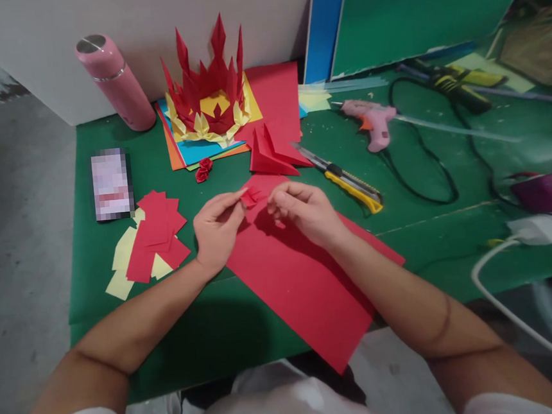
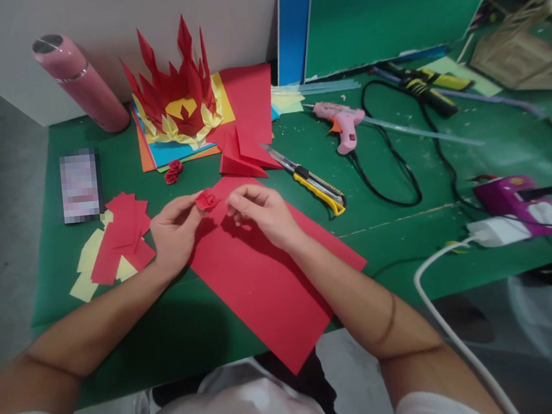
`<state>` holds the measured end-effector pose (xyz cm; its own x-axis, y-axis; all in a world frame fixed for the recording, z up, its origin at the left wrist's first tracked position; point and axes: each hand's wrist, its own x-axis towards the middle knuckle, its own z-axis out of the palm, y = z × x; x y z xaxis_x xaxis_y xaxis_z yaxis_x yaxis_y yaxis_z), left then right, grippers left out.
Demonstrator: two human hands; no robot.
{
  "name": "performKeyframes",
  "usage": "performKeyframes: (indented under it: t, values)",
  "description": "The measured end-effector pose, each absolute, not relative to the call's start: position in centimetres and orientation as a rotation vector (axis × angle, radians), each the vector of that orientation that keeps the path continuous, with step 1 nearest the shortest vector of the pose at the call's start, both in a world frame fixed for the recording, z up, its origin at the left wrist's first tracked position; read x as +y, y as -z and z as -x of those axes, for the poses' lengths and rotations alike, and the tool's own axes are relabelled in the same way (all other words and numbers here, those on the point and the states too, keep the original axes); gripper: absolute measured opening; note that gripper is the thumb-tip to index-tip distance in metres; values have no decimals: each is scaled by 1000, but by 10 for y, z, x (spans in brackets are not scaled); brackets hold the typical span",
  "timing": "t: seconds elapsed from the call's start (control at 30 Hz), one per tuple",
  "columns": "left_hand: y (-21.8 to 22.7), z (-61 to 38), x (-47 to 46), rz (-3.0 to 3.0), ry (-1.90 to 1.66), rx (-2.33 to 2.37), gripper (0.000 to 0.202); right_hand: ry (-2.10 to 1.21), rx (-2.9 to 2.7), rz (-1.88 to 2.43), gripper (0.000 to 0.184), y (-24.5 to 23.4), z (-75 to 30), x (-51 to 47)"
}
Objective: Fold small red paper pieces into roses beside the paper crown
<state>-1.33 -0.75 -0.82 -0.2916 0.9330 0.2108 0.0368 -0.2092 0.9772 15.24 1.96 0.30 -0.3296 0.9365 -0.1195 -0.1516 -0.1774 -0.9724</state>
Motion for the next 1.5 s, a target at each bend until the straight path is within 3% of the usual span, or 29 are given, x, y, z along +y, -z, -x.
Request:
performKeyframes:
  t: [0.1,0.33,0.73,1.2,1.37,1.5]
  values:
    - [5,15,-8,-1400,-1583,1352,13,-1864,-1101,976,37,-2,-151,21]
    - [2,17,-8,-1657,-1563,1301,28,-1922,-1008,1037,33,-2,-150,21]
    - [4,17,-6,-1824,-1593,1363,22,-1727,-1056,1075,29,3,-147,19]
    - [7,19,-7,-1965,-1729,1259,24,-1744,-1115,1015,34,-2,-147,17]
    - [7,16,-7,-1867,-1772,1228,21,-1524,-1266,1084,34,-4,-146,12]
    - [8,14,-7,-1773,-1723,1252,18,-1126,-1481,1146,21,-1,-145,8]
